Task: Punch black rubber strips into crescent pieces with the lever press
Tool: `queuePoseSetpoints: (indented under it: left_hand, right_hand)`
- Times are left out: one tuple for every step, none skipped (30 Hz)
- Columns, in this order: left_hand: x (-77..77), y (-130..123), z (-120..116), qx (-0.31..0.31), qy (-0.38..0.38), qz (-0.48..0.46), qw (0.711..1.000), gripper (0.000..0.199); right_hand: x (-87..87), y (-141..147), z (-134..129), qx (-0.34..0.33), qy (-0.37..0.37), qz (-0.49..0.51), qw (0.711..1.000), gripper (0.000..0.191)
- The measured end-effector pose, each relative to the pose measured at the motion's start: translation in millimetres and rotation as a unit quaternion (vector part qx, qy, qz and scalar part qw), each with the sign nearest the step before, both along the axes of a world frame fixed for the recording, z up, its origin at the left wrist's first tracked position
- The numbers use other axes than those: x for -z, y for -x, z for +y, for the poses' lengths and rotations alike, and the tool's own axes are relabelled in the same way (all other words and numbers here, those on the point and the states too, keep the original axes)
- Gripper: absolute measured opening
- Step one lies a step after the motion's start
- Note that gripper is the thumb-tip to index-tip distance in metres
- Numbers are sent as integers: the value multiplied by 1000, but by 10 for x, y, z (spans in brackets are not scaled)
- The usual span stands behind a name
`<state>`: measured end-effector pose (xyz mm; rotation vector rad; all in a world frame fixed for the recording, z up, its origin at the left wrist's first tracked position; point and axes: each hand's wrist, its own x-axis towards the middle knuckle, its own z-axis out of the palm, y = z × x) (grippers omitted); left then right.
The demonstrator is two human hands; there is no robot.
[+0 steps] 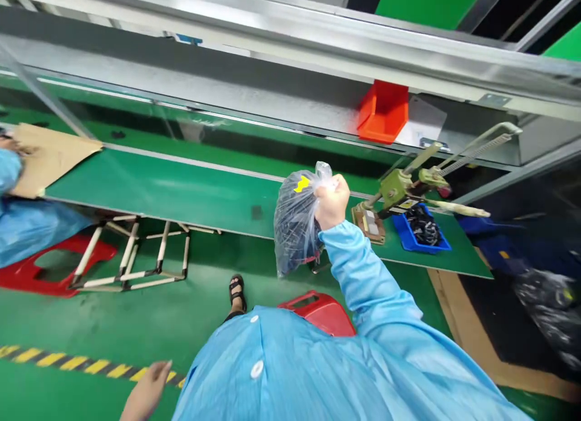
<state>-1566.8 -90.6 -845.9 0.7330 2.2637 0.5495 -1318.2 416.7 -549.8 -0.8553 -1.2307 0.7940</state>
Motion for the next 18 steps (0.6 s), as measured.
queuePoseSetpoints:
  left_hand:
    - [106, 312, 382, -3, -25, -24, 999, 41]
    - [163, 590, 764, 6, -44, -48, 998, 42]
    - [162, 824, 1148, 22, -61, -68, 996, 45]
    - [99, 1009, 1535, 47, -79, -78, 993, 49]
    - [-27, 1140, 1927, 77, -111, -76, 988, 54]
    - [-206, 1218, 2326, 107, -157, -55, 980, 60]
    - [-426, 1245, 2728, 146, -202, -23, 968, 65]
    - [-666, 1225, 3128, 194, -242, 15, 951, 68]
    - [-907, 1164, 3517, 236, -289, 51, 926, 70]
    - [-1124, 1073, 3882, 280, -332, 81, 897, 76]
    - [-1301, 963, 4214, 309, -365, 106, 872, 87]
    - [-1423, 848, 4504, 326, -389, 124, 853, 97]
    - [-1484, 743, 4744, 340, -402, 136, 840, 102]
    - [-1485, 660, 4932, 347, -406, 142, 834, 100]
    - [-1435, 606, 5065, 350, -404, 144, 833, 90]
    - [-1347, 582, 5145, 349, -398, 144, 836, 75]
    - [-1238, 584, 5175, 346, -389, 146, 841, 59]
    - [-1124, 605, 5165, 336, -379, 150, 849, 45]
  right_hand:
    - [0, 108, 171, 16, -4, -7, 1000, 50]
    - [21, 205, 324, 31, -4, -17, 999, 50]
    - [61, 294, 458, 42, -1, -31, 999, 49]
    - [120, 383, 571, 50, 6, -47, 998, 48]
    - [194, 478, 663, 55, 14, -64, 996, 46]
    - [278, 584, 735, 57, 22, -83, 995, 44]
    - [368, 705, 787, 54, 31, -102, 993, 41]
    - [459, 839, 822, 46, 37, -122, 991, 37]
    - [547, 983, 841, 33, 41, -143, 988, 34]
    - [628, 1132, 846, 13, 43, -164, 985, 31]
    - [702, 1279, 841, -15, 41, -187, 981, 28]
    - [768, 1414, 827, -49, 36, -211, 976, 25]
    - [827, 1530, 810, -89, 31, -235, 968, 23]
    - [882, 1616, 792, -128, 28, -254, 958, 22]
    - [935, 1664, 778, -170, 24, -271, 947, 20]
    - [991, 1665, 774, -225, 14, -291, 930, 18]
    - [1053, 1613, 782, -285, -2, -311, 907, 14]
    - [1126, 1504, 809, -346, -24, -326, 879, 15]
